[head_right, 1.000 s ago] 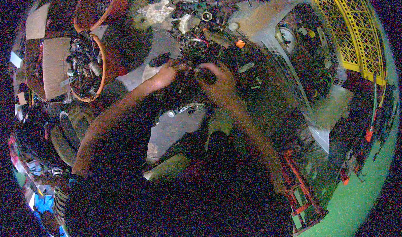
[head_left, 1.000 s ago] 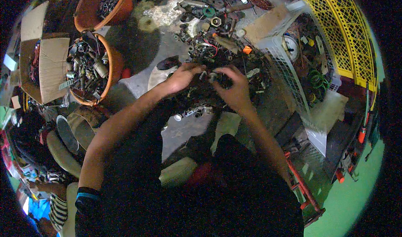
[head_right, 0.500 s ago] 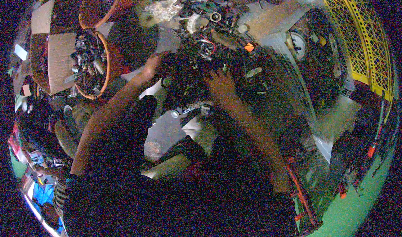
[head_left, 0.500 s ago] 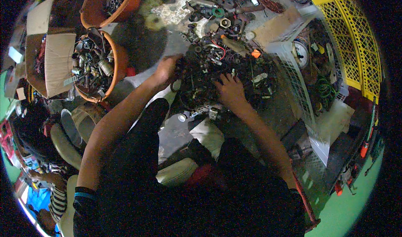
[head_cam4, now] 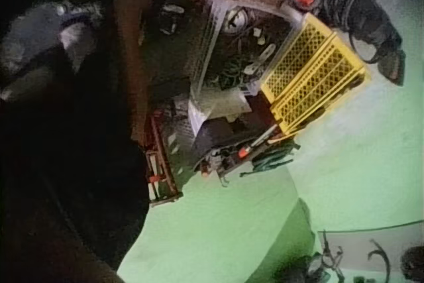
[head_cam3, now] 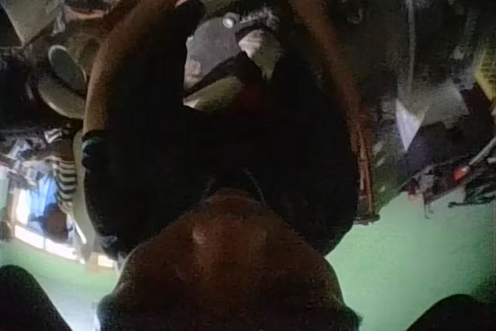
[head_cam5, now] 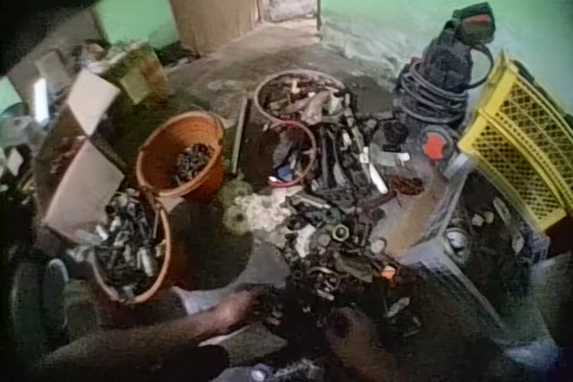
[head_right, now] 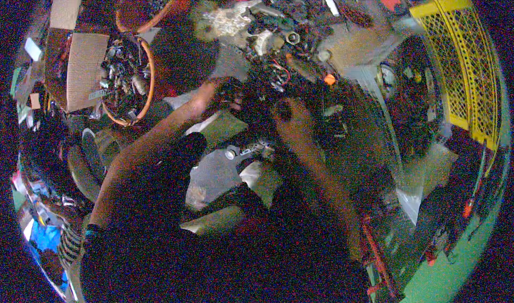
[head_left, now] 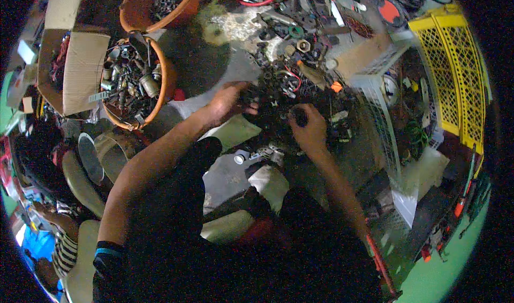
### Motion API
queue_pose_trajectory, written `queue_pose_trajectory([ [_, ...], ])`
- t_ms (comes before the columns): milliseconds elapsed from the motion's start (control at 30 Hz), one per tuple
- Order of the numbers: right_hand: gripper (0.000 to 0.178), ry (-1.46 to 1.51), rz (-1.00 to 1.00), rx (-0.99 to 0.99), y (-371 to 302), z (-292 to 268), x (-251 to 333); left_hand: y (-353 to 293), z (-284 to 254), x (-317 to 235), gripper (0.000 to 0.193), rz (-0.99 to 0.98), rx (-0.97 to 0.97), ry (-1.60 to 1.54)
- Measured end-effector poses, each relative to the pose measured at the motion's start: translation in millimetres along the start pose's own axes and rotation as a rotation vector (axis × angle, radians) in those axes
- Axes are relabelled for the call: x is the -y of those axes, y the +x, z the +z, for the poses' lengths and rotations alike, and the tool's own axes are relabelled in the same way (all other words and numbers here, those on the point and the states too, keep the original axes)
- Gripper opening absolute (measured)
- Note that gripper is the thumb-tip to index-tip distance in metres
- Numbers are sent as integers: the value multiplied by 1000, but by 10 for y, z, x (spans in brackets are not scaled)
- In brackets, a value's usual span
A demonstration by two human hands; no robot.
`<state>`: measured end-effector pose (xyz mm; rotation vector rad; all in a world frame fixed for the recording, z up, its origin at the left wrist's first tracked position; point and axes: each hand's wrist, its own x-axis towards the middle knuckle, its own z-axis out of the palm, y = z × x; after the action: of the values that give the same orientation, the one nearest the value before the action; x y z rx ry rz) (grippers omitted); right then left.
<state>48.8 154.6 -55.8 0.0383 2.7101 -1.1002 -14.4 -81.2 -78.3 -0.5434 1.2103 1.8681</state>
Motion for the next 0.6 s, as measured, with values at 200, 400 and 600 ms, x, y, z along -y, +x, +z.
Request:
queue_pose_trajectory([
  [200, 24, 330, -298, -68, 193, -213, 468, -172, 526, -146, 40, -106, 5, -60],
  [400, 19, 228, -259, -118, 252, 165, -66, -104, 123, -269, 25, -49, -49, 9],
  [600, 44, -579, -526, 266, 173, 672, -170, 139, -86, -242, 24, 44, -183, -166],
])
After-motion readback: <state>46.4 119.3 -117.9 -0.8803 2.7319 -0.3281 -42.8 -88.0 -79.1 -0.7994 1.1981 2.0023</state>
